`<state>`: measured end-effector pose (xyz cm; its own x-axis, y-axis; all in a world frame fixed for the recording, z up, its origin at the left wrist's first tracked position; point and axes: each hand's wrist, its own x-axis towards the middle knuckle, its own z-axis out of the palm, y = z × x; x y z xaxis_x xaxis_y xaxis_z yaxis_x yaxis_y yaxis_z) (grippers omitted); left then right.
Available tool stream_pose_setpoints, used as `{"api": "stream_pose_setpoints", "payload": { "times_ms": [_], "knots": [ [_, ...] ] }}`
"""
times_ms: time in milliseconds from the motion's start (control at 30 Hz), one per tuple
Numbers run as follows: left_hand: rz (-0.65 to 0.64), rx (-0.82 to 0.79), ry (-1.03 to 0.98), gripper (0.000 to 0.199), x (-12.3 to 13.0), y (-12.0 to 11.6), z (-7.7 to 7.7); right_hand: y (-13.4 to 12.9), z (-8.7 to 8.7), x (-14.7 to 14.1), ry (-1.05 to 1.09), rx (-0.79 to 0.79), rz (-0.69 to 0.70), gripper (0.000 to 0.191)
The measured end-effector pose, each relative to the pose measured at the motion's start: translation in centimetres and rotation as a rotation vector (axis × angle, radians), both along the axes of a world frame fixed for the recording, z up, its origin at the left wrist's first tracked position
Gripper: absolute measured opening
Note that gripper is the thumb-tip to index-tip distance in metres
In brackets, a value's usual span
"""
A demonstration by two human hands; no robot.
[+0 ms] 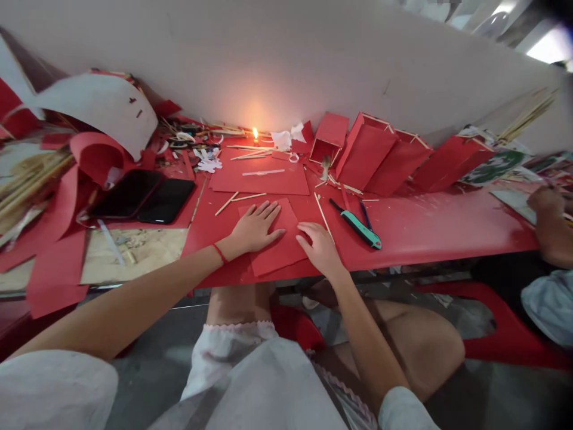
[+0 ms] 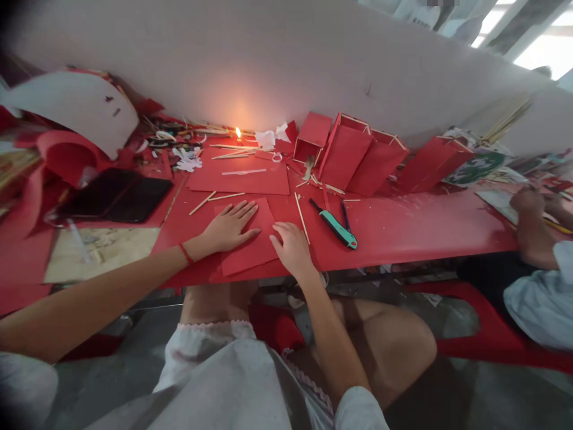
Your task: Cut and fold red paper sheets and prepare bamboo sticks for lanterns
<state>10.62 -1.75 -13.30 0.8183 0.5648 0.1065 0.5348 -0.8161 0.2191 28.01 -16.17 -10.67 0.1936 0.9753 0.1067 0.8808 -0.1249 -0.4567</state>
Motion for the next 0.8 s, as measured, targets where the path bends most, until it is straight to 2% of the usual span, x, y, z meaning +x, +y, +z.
{"api": "stream_pose_setpoints", "payload": {
  "times_ms": [100,167,233,267,333,400,467,500,567,633,700,800],
  "knots": [
    [0.001,-0.028,-0.022,0.079,0.1,-0.1,-0.2,1.7,0.1,0.0,0.063,-0.008,-0.153,0.046],
    [0.003,-0.047,-0.04,0.079,0.1,-0.2,-0.4,3.1,0.1,0.0,0.104,-0.032,-0.205,0.037],
    [0.008,-0.053,-0.055,0.079,-0.1,-0.4,-0.3,4.4,0.2,0.1,0.158,-0.04,-0.187,0.018],
    [0.015,-0.048,-0.073,0.08,-0.2,-0.5,-0.2,4.9,0.3,0.2,0.193,-0.027,-0.159,0.014],
    [0.081,-0.07,-0.226,0.085,-0.5,-0.2,0.6,5.3,0.9,0.7,0.273,0.043,-0.098,0.021],
    [0.237,-0.158,-0.534,0.096,-0.8,0.6,1.9,5.4,1.9,1.2,0.342,0.157,-0.064,0.022],
    [0.366,-0.368,-0.838,0.1,-0.8,1.7,3.6,5.3,3.1,1.8,0.428,0.297,-0.05,0.022],
    [0.37,-0.505,-0.916,0.095,-0.7,2.2,4.5,5.4,3.7,2.0,0.504,0.377,-0.038,0.024],
    [0.29,-0.738,-0.964,0.076,-0.2,3.0,6.2,5.8,4.4,2.3,0.683,0.531,-0.023,0.026],
    [0.204,-0.887,-1.012,0.061,0.6,3.1,7.3,6.5,4.3,2.2,0.813,0.631,-0.035,0.031],
    [0.176,-0.926,-1.051,0.054,1.5,2.6,7.5,7.1,3.5,2.1,0.881,0.637,-0.073,0.037],
    [0.185,-0.961,-1.033,0.053,2.2,1.5,6.5,7.2,1.7,2.0,0.979,0.588,-0.11,0.043]
  ]
}}
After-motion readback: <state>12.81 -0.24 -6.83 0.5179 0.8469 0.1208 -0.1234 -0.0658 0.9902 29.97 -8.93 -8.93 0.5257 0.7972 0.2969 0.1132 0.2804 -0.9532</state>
